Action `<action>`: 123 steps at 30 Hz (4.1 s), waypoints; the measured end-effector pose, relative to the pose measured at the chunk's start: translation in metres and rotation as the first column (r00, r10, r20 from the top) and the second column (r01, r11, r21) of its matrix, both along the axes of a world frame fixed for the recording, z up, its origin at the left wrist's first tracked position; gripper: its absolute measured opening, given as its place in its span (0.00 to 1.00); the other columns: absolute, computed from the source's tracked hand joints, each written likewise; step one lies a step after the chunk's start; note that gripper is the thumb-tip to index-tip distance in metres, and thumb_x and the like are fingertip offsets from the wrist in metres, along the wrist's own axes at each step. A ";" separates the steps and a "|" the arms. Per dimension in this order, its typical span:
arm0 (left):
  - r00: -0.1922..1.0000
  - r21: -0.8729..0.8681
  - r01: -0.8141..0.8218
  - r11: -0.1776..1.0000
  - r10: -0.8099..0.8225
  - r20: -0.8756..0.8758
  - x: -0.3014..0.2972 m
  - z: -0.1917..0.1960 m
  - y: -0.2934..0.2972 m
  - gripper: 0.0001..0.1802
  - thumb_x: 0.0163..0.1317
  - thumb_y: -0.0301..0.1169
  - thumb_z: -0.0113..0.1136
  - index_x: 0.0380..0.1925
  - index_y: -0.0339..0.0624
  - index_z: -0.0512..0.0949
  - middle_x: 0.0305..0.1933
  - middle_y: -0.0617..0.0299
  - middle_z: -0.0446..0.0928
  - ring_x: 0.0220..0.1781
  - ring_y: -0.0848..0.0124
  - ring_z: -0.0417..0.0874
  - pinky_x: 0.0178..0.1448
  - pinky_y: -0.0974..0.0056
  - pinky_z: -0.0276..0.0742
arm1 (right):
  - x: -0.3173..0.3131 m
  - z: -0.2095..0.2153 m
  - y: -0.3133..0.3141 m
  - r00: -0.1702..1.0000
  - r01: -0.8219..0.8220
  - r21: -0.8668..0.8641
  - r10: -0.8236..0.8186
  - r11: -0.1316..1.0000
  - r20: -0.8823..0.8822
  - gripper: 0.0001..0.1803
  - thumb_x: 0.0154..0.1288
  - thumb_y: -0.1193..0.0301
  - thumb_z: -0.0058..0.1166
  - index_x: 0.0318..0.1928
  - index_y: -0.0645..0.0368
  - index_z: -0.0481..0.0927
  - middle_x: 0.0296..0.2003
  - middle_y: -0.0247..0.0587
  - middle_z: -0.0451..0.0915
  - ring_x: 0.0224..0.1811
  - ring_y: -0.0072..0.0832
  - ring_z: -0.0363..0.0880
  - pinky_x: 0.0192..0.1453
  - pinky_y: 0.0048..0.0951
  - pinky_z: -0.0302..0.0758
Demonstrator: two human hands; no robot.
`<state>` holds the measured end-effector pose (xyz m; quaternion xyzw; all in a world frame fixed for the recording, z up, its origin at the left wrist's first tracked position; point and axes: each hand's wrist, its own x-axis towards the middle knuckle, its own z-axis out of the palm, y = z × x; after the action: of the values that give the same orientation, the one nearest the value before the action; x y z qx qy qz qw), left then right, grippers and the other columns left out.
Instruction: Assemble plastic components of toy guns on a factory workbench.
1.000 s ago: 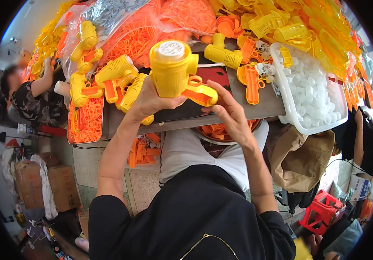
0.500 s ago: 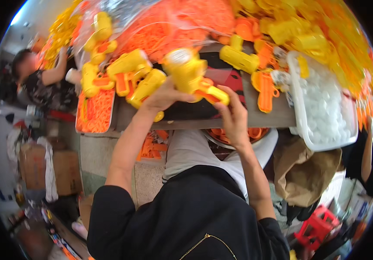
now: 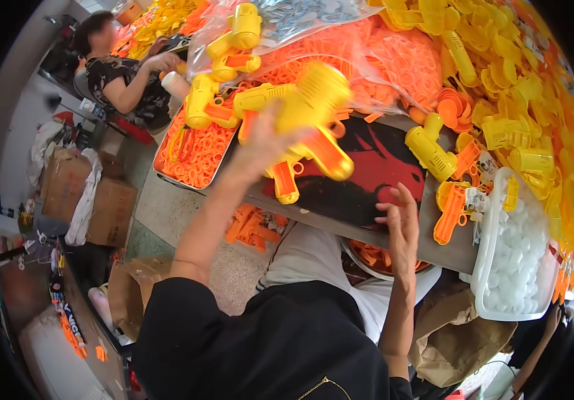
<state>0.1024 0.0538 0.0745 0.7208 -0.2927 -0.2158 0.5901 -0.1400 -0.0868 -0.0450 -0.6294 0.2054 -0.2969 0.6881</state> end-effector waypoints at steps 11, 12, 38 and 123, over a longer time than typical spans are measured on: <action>-0.272 0.142 -0.204 0.969 -0.195 0.942 0.136 0.050 0.001 0.36 0.55 0.25 0.65 0.66 0.56 0.73 0.63 0.63 0.73 0.68 0.57 0.71 0.71 0.54 0.67 | -0.025 0.000 -0.016 0.994 0.036 0.057 -0.029 0.998 -0.110 0.14 0.79 0.72 0.48 0.57 0.65 0.79 0.49 0.37 0.82 0.47 0.20 0.80 0.53 0.23 0.75; -0.365 0.161 -0.273 0.949 -0.257 0.895 0.142 0.034 0.007 0.36 0.54 0.24 0.65 0.67 0.54 0.73 0.65 0.62 0.72 0.68 0.57 0.70 0.73 0.53 0.65 | -0.024 0.001 -0.015 0.993 0.029 0.044 -0.023 0.999 -0.111 0.13 0.79 0.73 0.48 0.57 0.64 0.79 0.49 0.37 0.82 0.47 0.20 0.80 0.53 0.23 0.75; 0.754 0.107 0.455 0.884 -0.447 0.482 -0.085 -0.063 -0.132 0.13 0.68 0.28 0.61 0.51 0.35 0.80 0.40 0.56 0.84 0.38 0.72 0.87 0.41 0.67 0.81 | -0.089 -0.018 -0.030 0.673 0.303 -0.832 -0.723 0.465 -0.159 0.25 0.57 0.75 0.68 0.57 0.60 0.77 0.58 0.49 0.74 0.59 0.47 0.73 0.59 0.41 0.70; 0.228 0.765 0.469 0.442 -0.897 0.379 -0.050 -0.043 -0.122 0.38 0.49 0.32 0.70 0.62 0.36 0.66 0.57 0.42 0.76 0.60 0.47 0.77 0.64 0.51 0.74 | -0.002 -0.031 -0.066 0.976 -0.005 -0.586 -0.122 0.810 -0.178 0.47 0.50 0.81 0.61 0.74 0.59 0.61 0.60 0.48 0.76 0.64 0.46 0.69 0.73 0.44 0.61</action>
<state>0.0525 -0.0681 0.0312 0.6399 -0.7394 -0.2073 0.0301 -0.1419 -0.1531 -0.0758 -0.8307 0.1944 -0.2994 0.4272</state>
